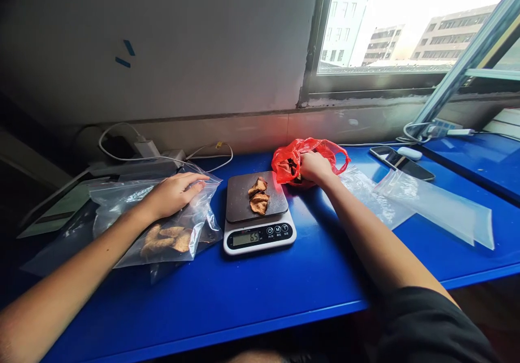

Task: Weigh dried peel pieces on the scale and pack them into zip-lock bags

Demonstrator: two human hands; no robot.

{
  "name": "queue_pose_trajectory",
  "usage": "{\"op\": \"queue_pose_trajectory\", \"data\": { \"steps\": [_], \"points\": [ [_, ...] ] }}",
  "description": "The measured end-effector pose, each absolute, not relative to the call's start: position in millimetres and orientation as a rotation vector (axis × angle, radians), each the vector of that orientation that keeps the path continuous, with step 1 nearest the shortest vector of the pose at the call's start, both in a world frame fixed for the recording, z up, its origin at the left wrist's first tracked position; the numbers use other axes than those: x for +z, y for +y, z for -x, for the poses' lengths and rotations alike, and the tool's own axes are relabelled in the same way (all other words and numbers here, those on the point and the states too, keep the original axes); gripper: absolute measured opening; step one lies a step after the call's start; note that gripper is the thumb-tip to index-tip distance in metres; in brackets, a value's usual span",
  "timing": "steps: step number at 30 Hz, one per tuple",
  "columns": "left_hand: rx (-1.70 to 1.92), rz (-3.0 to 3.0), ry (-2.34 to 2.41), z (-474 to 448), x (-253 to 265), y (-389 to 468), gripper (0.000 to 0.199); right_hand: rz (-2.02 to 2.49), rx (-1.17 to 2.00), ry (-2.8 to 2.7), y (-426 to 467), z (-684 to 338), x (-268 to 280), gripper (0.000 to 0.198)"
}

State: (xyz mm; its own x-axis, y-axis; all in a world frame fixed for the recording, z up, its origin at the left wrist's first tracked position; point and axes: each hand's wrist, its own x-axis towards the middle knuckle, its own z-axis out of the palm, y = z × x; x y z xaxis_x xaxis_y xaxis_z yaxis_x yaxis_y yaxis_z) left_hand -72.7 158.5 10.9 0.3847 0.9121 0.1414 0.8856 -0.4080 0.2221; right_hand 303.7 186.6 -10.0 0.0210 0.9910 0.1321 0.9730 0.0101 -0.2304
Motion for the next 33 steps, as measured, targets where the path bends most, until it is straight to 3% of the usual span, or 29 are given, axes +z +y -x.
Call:
{"op": "queue_pose_trajectory", "data": {
  "steps": [7, 11, 19, 24, 33],
  "points": [
    [0.375, -2.511, 1.651, 71.8, 11.2, 156.9, 0.053, 1.910, 0.169, -2.048, 190.4, -324.6, -7.1, 0.024],
    [0.365, -2.514, 1.649, 71.4, 11.6, 156.5, 0.054, 1.851, 0.203, -2.058, 188.3, -336.7, -6.1, 0.007],
    [0.375, -2.529, 1.648, 72.4, 12.5, 157.3, 0.054, 1.712, 0.015, -1.975, 173.7, -346.1, 11.8, 0.034],
    [0.385, -2.530, 1.639, 73.8, 11.7, 157.1, 0.053, 1.532, -0.173, -1.805, 142.5, -331.1, 23.0, 0.018],
    [0.373, -2.514, 1.651, 72.0, 12.4, 156.8, 0.054, 1.255, 0.109, -1.829, 101.4, -243.6, 19.2, 0.011]
  ]
}}
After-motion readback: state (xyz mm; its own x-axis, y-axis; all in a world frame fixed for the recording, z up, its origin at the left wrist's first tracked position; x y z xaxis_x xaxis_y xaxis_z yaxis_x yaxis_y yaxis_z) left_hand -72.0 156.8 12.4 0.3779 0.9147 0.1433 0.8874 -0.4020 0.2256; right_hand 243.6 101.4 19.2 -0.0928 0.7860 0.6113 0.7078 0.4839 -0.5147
